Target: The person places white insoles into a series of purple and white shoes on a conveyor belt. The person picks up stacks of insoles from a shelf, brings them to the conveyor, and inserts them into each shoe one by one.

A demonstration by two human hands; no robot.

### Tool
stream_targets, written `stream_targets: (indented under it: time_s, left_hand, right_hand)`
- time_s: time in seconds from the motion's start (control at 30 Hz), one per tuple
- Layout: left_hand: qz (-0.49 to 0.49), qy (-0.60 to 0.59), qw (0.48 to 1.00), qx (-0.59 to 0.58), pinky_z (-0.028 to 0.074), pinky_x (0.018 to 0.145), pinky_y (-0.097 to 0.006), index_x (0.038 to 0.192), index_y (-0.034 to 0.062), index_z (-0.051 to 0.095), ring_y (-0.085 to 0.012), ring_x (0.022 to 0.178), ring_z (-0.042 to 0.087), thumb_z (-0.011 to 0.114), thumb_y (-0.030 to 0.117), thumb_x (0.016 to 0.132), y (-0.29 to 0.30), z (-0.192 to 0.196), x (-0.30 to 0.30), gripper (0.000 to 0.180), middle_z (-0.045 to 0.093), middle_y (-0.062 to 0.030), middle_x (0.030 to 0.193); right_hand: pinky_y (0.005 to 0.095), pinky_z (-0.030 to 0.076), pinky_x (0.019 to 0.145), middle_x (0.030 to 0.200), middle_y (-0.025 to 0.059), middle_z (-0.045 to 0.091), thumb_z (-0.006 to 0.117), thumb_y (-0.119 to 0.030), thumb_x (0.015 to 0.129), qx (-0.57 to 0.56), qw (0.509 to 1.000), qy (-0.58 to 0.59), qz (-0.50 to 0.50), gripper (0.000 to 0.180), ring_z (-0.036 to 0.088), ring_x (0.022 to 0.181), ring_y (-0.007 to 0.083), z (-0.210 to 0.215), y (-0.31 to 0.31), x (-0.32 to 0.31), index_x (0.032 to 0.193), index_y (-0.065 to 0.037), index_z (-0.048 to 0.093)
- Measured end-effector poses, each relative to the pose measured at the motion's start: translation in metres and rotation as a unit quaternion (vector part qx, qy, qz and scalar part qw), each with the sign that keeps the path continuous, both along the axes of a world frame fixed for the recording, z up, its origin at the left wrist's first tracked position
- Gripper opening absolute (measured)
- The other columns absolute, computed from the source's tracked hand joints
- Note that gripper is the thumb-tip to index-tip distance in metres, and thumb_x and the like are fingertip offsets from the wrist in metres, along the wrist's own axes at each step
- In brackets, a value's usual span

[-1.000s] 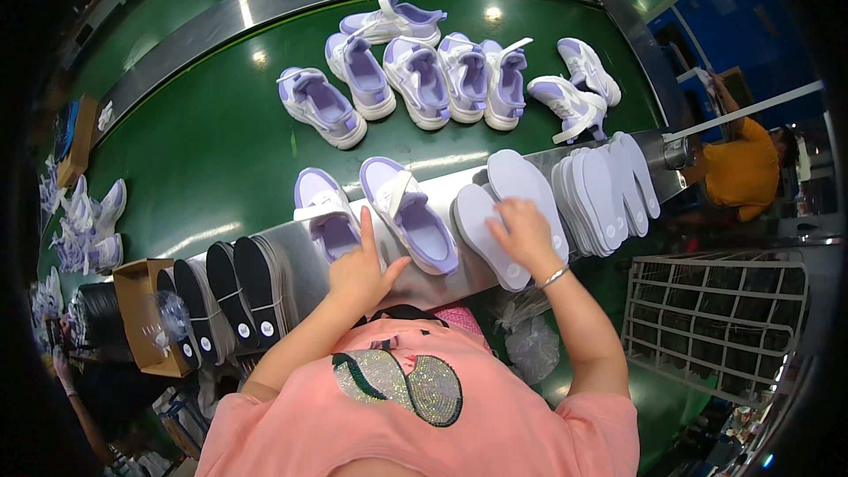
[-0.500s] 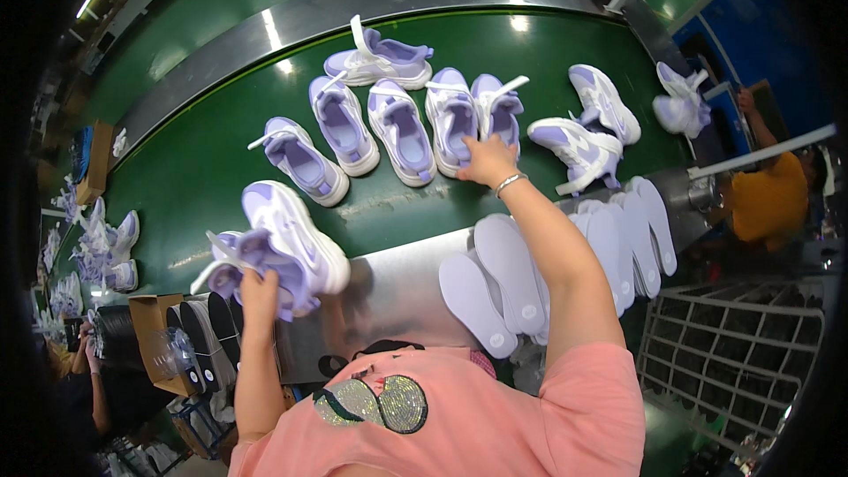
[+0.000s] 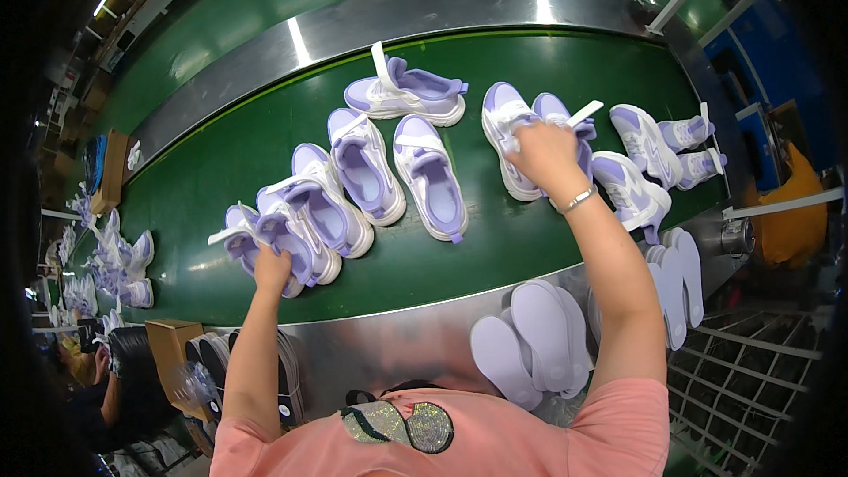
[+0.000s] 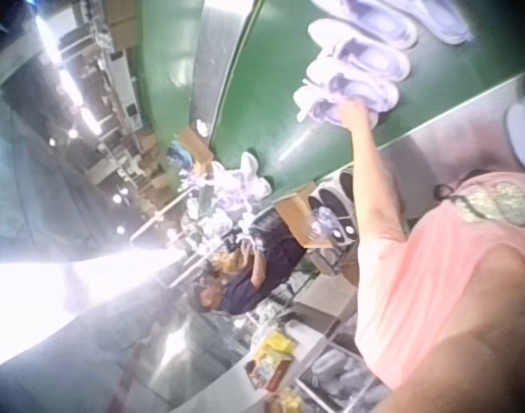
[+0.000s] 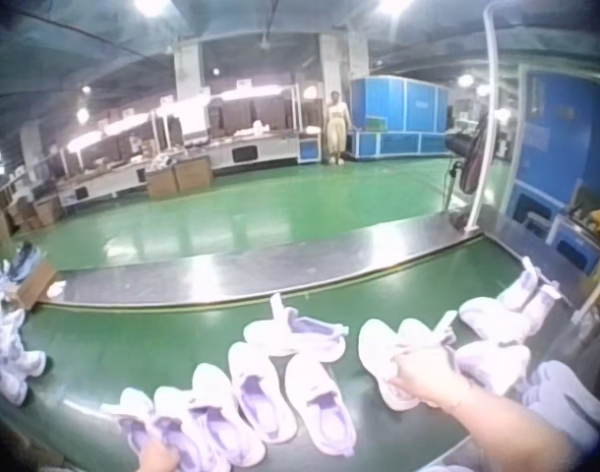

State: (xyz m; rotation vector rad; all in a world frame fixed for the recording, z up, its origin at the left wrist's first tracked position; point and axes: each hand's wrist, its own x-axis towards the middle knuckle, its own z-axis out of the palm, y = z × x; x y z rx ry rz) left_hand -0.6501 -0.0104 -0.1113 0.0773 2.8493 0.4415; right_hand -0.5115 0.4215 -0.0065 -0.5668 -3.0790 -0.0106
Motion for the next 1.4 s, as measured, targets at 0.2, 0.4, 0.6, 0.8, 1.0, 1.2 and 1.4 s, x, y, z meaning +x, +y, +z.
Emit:
stream_targets:
  time_s: [0.2,0.4,0.6,0.8,1.0,1.2,1.4]
  left_hand:
    - [0.03,0.0,1.0,0.005,0.041,0.073,-0.046,0.112,0.0036,0.038,-0.0407,0.083,0.054,0.049,0.02,0.073,0.0,0.001,0.004,0.044,0.057,-0.0252,0.087]
    - [0.03,-0.011,0.999,-0.002,0.041,0.073,-0.046,0.116,0.0064,0.037,-0.0411,0.083,0.054,0.049,0.019,0.073,-0.004,0.003,0.001,0.046,0.057,-0.0259,0.087]
    - [-0.043,-0.034,0.998,0.002,0.041,0.072,-0.047,0.116,0.0047,0.036,-0.0419,0.081,0.054,0.05,0.018,0.072,-0.009,0.004,-0.011,0.048,0.057,-0.0263,0.085]
    - [-0.12,-0.003,0.993,0.004,0.042,0.069,-0.048,0.114,0.0013,0.036,-0.0413,0.076,0.055,0.051,0.018,0.073,-0.004,0.007,-0.031,0.047,0.058,-0.0252,0.08]
    - [-0.17,0.036,0.981,0.081,0.042,0.068,-0.048,0.111,0.0032,0.04,-0.0413,0.075,0.054,0.052,0.018,0.073,-0.023,-0.011,-0.045,0.043,0.057,-0.0249,0.078]
    - [-0.187,-0.031,0.982,0.021,0.043,0.065,-0.047,0.11,0.0045,0.043,-0.0401,0.07,0.055,0.054,0.018,0.072,0.012,0.007,-0.043,0.042,0.057,-0.0231,0.075]
    - [-0.245,-0.038,0.968,0.043,0.045,0.057,-0.047,0.109,-0.0041,0.038,-0.0376,0.058,0.056,0.052,0.02,0.071,0.106,0.022,0.001,0.047,0.057,-0.0211,0.065]
  right_hand:
    - [0.0442,0.032,0.092,0.099,0.0095,0.057,0.054,-0.007,0.071,0.045,0.973,0.129,0.188,0.045,0.051,0.098,0.0238,-0.073,-0.009,-0.12,0.114,-0.007,0.043]
    - [0.0526,0.032,0.086,0.091,0.0119,0.062,0.05,-0.01,0.072,0.0,0.979,-0.184,0.086,0.019,0.058,0.085,0.0246,-0.052,-0.029,-0.113,0.086,-0.005,0.06]
    - [0.0335,0.045,0.062,0.08,0.0152,0.06,0.058,-0.051,0.069,-0.38,0.856,-0.338,0.098,0.057,0.058,0.073,0.0254,-0.031,-0.038,-0.03,0.09,0.003,0.057]
    - [0.0419,0.037,0.079,0.088,0.0196,0.06,0.057,-0.048,0.065,-0.307,0.928,-0.194,-0.08,0.053,0.057,0.084,0.0335,-0.073,-0.078,-0.004,0.086,0.0,0.061]
    - [0.0402,0.043,0.064,0.072,0.0199,0.06,0.06,-0.037,0.065,-0.332,0.932,-0.096,-0.112,0.041,0.059,0.067,0.0324,-0.047,-0.058,-0.029,0.07,0.003,0.061]
    - [0.0343,0.045,0.053,0.06,0.0143,0.057,0.062,-0.031,0.066,-0.363,0.922,0.131,-0.025,0.035,0.057,0.054,0.0224,0.018,0.009,-0.144,0.067,0.003,0.058]
    - [0.0462,0.039,0.08,0.09,0.0135,0.062,0.059,-0.036,0.065,-0.153,0.971,0.126,-0.131,0.039,0.058,0.086,0.0301,0.046,0.062,-0.289,0.089,-0.005,0.062]
